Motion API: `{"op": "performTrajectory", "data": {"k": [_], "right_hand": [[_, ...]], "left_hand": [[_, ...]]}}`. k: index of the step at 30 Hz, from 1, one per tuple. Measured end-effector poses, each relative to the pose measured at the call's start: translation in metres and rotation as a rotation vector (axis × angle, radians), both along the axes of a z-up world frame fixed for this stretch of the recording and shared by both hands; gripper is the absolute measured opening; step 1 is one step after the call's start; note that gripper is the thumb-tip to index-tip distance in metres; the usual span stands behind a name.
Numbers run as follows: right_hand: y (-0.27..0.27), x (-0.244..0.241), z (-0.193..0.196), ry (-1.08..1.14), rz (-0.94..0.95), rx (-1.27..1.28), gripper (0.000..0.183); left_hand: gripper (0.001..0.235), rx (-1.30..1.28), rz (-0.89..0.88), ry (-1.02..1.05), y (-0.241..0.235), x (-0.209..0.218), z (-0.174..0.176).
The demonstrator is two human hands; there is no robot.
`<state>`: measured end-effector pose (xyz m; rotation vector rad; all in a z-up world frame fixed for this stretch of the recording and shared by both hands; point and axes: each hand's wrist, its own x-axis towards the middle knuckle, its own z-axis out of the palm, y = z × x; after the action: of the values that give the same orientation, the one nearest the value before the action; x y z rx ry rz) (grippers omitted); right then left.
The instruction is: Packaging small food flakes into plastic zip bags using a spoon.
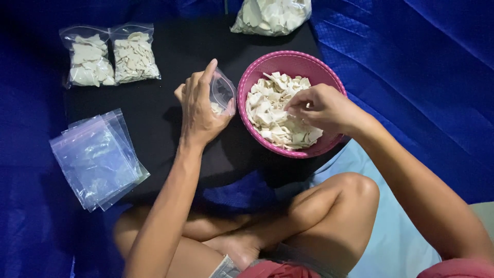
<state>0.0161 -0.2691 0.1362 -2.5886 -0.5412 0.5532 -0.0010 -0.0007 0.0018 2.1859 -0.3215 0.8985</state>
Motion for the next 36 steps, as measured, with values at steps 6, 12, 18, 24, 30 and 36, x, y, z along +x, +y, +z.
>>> {"op": "performTrajectory", "data": {"k": [6,12,18,24,30,36], "right_hand": [[-0.009,0.007,0.003,-0.004,-0.066,0.107,0.022],[-0.006,0.006,0.016,-0.016,-0.070,0.158,0.019],[0.028,0.010,0.043,-0.143,0.035,0.091,0.017],[0.097,0.031,-0.007,-0.564,0.145,-0.369,0.009],[0.079,0.003,0.015,-1.159,0.307,-0.362,0.009],[-0.016,0.030,-0.002,-0.543,-0.001,-0.515,0.009]], "left_hand": [[0.093,0.009,0.008,0.011,0.000,0.001,-0.001],[0.093,0.013,0.006,0.003,0.001,0.002,-0.002],[0.092,-0.001,-0.003,-0.005,0.000,0.000,0.000],[0.090,-0.007,0.021,-0.008,-0.006,-0.001,0.006],[0.091,-0.010,0.029,-0.027,0.000,0.001,0.001],[0.068,-0.138,-0.008,0.030,0.009,0.000,0.003]]}}
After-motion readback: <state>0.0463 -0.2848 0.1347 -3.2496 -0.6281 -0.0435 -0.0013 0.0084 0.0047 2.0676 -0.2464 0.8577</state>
